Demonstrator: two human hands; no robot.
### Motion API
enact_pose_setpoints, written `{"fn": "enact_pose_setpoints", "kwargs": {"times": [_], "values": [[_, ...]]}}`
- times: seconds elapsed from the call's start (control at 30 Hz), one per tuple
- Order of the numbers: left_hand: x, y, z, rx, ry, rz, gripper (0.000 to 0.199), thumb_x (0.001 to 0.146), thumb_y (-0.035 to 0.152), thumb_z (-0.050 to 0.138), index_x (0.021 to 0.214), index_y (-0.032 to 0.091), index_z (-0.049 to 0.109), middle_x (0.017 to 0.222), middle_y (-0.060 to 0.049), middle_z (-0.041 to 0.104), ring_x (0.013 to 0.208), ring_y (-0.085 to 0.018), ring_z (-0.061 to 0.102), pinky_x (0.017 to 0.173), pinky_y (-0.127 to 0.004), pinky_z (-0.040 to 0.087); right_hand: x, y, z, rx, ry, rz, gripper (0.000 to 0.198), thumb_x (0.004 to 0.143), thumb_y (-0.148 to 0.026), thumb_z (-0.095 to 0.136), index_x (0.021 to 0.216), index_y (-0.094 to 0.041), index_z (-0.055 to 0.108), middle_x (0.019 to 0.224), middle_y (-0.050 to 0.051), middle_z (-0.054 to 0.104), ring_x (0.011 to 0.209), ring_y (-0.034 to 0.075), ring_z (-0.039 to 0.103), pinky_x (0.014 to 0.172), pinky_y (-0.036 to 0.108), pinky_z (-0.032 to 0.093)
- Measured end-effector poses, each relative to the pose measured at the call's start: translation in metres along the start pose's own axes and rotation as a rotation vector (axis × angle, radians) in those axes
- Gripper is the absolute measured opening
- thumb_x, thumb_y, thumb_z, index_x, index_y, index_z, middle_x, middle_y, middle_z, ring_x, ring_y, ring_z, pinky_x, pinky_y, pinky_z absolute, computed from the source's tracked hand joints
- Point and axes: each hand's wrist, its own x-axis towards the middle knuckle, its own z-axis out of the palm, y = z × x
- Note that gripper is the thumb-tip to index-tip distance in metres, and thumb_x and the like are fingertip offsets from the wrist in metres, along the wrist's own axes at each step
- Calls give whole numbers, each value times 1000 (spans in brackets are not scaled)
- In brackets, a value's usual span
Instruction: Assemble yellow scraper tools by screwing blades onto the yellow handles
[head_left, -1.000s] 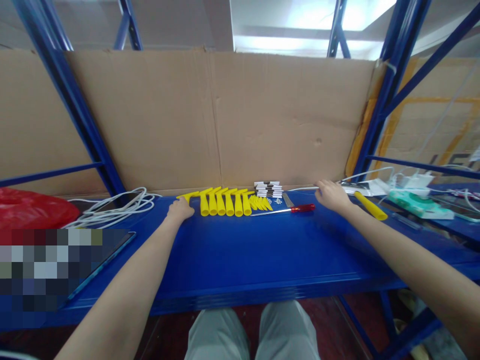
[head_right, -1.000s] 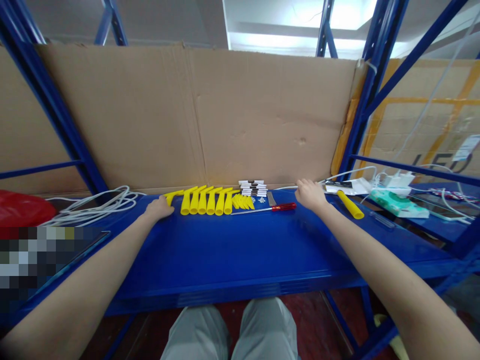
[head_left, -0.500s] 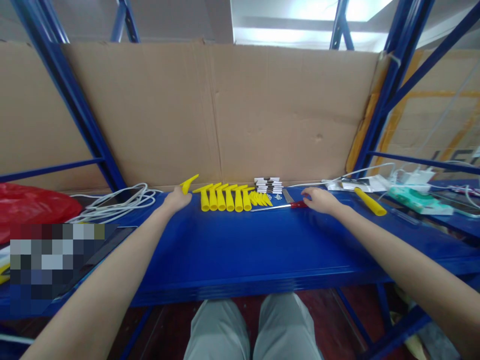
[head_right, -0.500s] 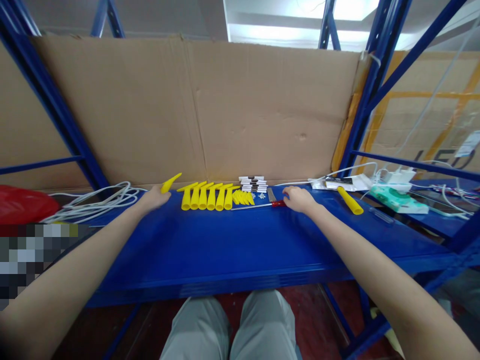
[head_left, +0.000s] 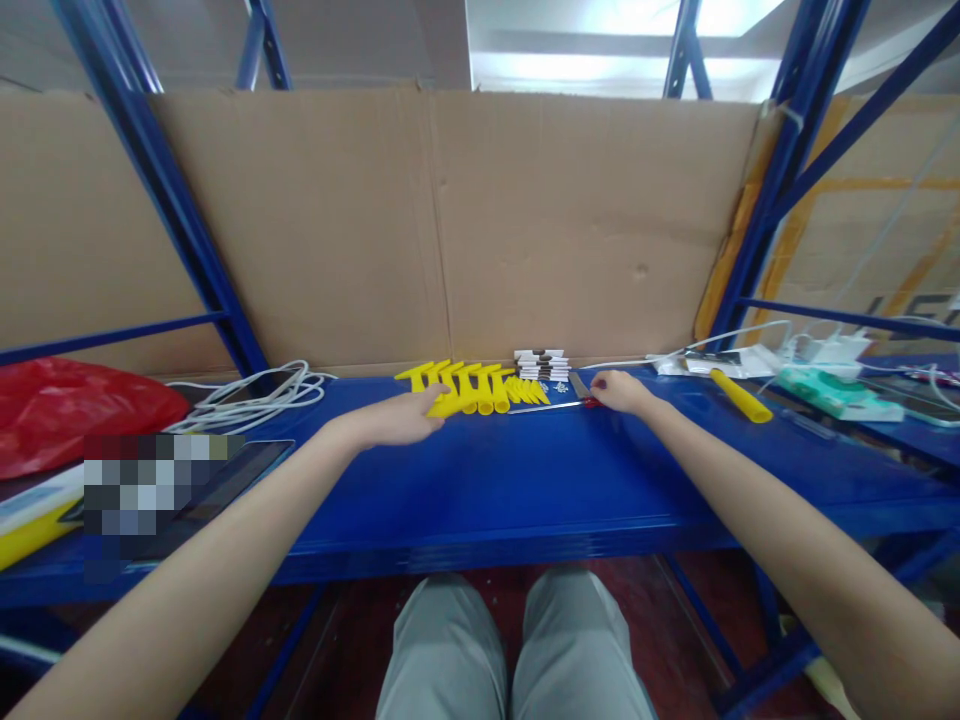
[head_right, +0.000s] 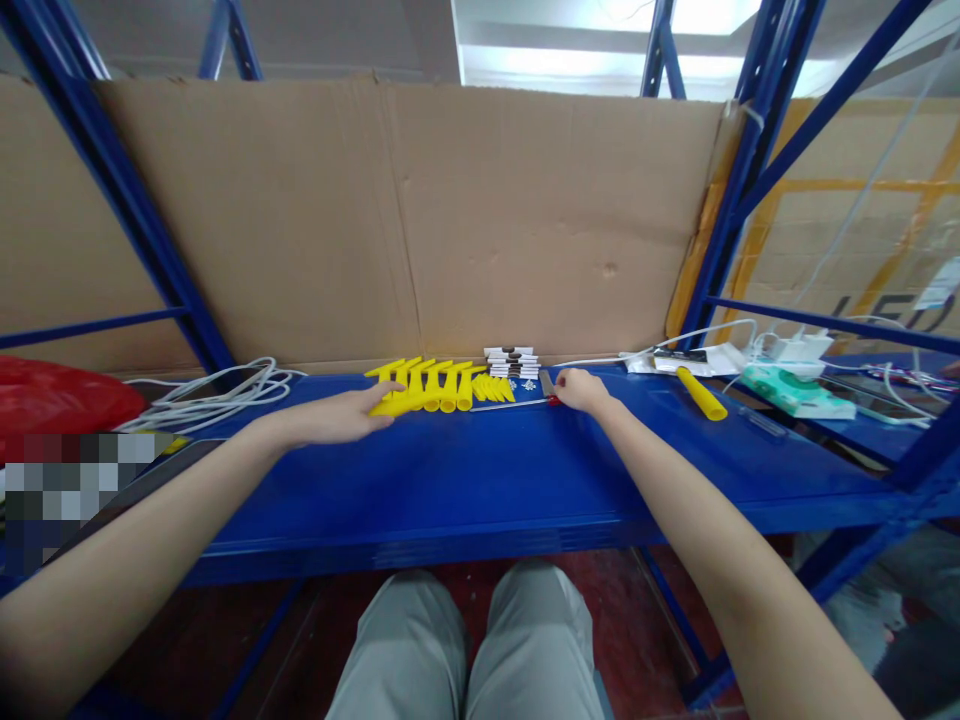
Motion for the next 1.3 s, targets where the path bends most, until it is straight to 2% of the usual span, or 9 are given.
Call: {"fn": "enact_pose_setpoints", "kwargs": {"times": [0.1, 0.23, 0.37, 0.53, 0.8, 0.97, 1.07, 1.2, 1.3], "values": [[-13, 1, 2, -9, -145, 136, 64, 84, 35, 44, 145, 18, 32, 149, -8, 39, 133, -24, 42, 106, -30, 35, 1, -7, -1, -12, -31, 84, 24, 82, -27, 51, 96, -21, 70, 105, 9, 71, 97, 25, 64, 81, 33, 47], [-24, -1, 3, -27, -234, 256, 64, 85, 36, 44, 145, 19, 29, 152, -7, 35, 134, -23, 39, 108, -31, 33, 7, -11, 1, 3, -55, 160, 28, 84, -39, 49, 91, -21, 70, 103, 11, 70, 100, 28, 63, 86, 41, 45], [-29, 3, 5, -16, -316, 243, 66, 82, 32, 46, 145, 20, 30, 148, -7, 41, 128, -23, 47, 104, -30, 37, 18, -11, 8, 12, -56, 235, 38, 84, -49, 48, 91, -19, 69, 104, 12, 69, 103, 31, 61, 91, 49, 42], [-27, 13, 10, 85, -377, 167, 77, 74, 28, 50, 148, 22, 28, 146, -9, 44, 122, -25, 52, 97, -30, 42, 27, -13, 14, 0, -65, 256, 30, 79, -44, 55, 88, -19, 69, 96, 12, 69, 102, 31, 62, 93, 51, 40], [-13, 28, 15, 190, -295, 128, 73, 67, 32, 59, 138, 27, 47, 132, -11, 59, 111, -31, 60, 87, -35, 47, 33, -16, 16, 116, -10, 323, 36, 72, -38, 62, 97, -13, 69, 101, 17, 68, 103, 34, 61, 93, 54, 39], [0, 36, 15, 113, -233, 181, 76, 70, 45, 63, 140, 24, 44, 138, -11, 53, 120, -31, 54, 94, -35, 43, 28, -14, 12, 259, 93, 399, 42, 80, -49, 56, 97, -14, 69, 104, 19, 68, 109, 35, 58, 96, 57, 36], [11, 40, 18, 117, -235, 201, 78, 73, 47, 61, 143, 23, 39, 131, -11, 58, 113, -27, 58, 90, -31, 43, 22, -12, 5, 342, 183, 447, 45, 79, -54, 57, 95, -15, 70, 109, 20, 66, 113, 37, 56, 98, 56, 35], [27, 38, 29, 57, -222, 228, 76, 71, 49, 64, 140, 22, 44, 121, -9, 63, 102, -25, 61, 82, -28, 45, 16, -13, -5, 544, 308, 439, 25, 81, -34, 56, 92, -15, 70, 106, 16, 68, 107, 32, 59, 94, 46, 41], [35, 30, 42, -32, -175, 258, 69, 71, 46, 65, 133, 20, 51, 110, -7, 66, 94, -23, 62, 75, -27, 44, 12, -20, -11, 724, 369, 389, 20, 81, -25, 54, 87, -12, 67, 93, 12, 69, 91, 25, 62, 77, 32, 48]]}}
